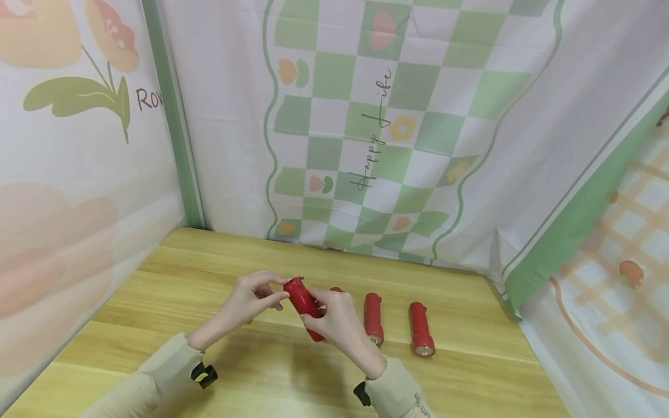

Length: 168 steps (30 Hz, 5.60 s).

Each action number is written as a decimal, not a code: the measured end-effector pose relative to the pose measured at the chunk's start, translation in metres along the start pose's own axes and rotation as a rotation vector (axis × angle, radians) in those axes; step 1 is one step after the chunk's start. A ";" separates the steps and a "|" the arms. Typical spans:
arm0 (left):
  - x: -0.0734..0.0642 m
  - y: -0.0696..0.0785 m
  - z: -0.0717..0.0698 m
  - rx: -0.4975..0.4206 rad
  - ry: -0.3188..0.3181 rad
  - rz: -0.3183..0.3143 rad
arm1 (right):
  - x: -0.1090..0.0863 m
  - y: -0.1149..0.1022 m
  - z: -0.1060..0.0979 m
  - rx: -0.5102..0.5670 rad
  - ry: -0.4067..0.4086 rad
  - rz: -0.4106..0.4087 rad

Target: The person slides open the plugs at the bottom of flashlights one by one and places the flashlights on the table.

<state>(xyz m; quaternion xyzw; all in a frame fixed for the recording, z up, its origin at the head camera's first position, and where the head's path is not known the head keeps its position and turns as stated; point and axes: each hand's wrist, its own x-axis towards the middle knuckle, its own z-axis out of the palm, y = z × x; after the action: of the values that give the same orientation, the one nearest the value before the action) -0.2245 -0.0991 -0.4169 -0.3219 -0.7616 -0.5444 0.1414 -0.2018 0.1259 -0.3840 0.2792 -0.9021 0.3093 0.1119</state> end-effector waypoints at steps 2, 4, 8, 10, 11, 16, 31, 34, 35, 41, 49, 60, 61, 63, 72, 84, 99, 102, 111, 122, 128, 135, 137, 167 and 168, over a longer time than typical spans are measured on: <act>0.000 0.000 0.000 0.023 0.004 -0.002 | 0.000 0.000 0.001 0.004 -0.004 0.010; -0.001 -0.001 0.001 0.050 0.008 0.001 | 0.000 0.001 0.002 0.011 -0.013 0.027; -0.001 -0.002 0.002 0.079 0.020 -0.004 | 0.000 0.002 0.004 0.034 -0.023 0.058; -0.001 -0.001 0.003 0.066 0.025 -0.010 | 0.000 0.002 0.005 0.046 -0.022 0.072; -0.001 -0.001 0.003 0.059 0.031 -0.011 | 0.000 0.003 0.005 0.053 -0.020 0.081; -0.001 0.003 0.005 0.033 0.073 -0.018 | 0.002 0.001 0.005 0.076 -0.017 0.131; 0.002 0.006 0.007 -0.030 0.122 -0.031 | 0.005 0.000 0.002 0.081 0.004 0.115; 0.003 0.006 0.005 -0.039 0.122 -0.009 | 0.005 -0.002 0.002 0.078 0.003 0.107; 0.003 0.006 0.005 -0.039 0.121 -0.006 | 0.005 -0.002 0.001 0.080 0.004 0.105; 0.003 0.008 0.002 -0.021 0.085 -0.039 | 0.005 -0.002 0.002 0.088 -0.001 0.067; 0.004 0.008 0.002 -0.030 0.065 -0.047 | 0.006 -0.002 0.002 0.072 0.001 0.056; 0.004 0.007 0.003 -0.042 0.058 -0.014 | 0.004 -0.002 0.003 0.087 -0.001 0.056; 0.004 0.007 0.003 -0.041 0.054 -0.015 | 0.004 -0.002 0.003 0.089 -0.001 0.055; 0.004 0.006 0.003 -0.036 0.047 -0.017 | 0.004 -0.001 0.004 0.095 -0.002 0.054; 0.005 0.005 0.004 -0.028 0.030 -0.014 | 0.003 -0.001 0.006 0.105 -0.009 0.063; 0.005 0.006 0.003 -0.015 0.011 0.000 | 0.003 0.001 0.007 0.116 -0.010 0.052; 0.006 0.009 0.002 -0.001 0.029 -0.040 | 0.004 0.001 0.007 0.140 -0.018 0.084; 0.007 0.010 0.002 0.006 0.028 -0.062 | 0.004 0.000 0.007 0.145 -0.021 0.095; 0.010 0.010 0.001 0.016 0.015 -0.129 | 0.006 0.001 0.008 0.141 -0.010 0.101; 0.013 0.006 0.003 0.018 0.037 -0.166 | 0.010 0.005 0.011 0.157 -0.056 0.144; 0.016 0.002 0.002 -0.010 0.041 -0.203 | 0.013 0.008 0.013 0.173 -0.074 0.139; 0.020 -0.005 0.001 0.016 -0.005 -0.231 | 0.016 0.012 0.014 0.191 -0.109 0.160; 0.023 -0.007 0.000 0.029 -0.018 -0.235 | 0.017 0.012 0.015 0.192 -0.116 0.177; 0.048 -0.026 -0.012 0.048 -0.083 -0.511 | 0.034 0.024 0.026 0.364 -0.198 0.329; 0.049 -0.027 -0.012 0.052 -0.085 -0.511 | 0.035 0.024 0.027 0.378 -0.199 0.342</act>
<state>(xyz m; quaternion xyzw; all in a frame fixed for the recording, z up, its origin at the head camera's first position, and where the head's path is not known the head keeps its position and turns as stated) -0.2800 -0.0992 -0.4047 -0.1377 -0.8373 -0.5286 -0.0248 -0.2449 0.1098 -0.4041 0.1676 -0.8691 0.4576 -0.0852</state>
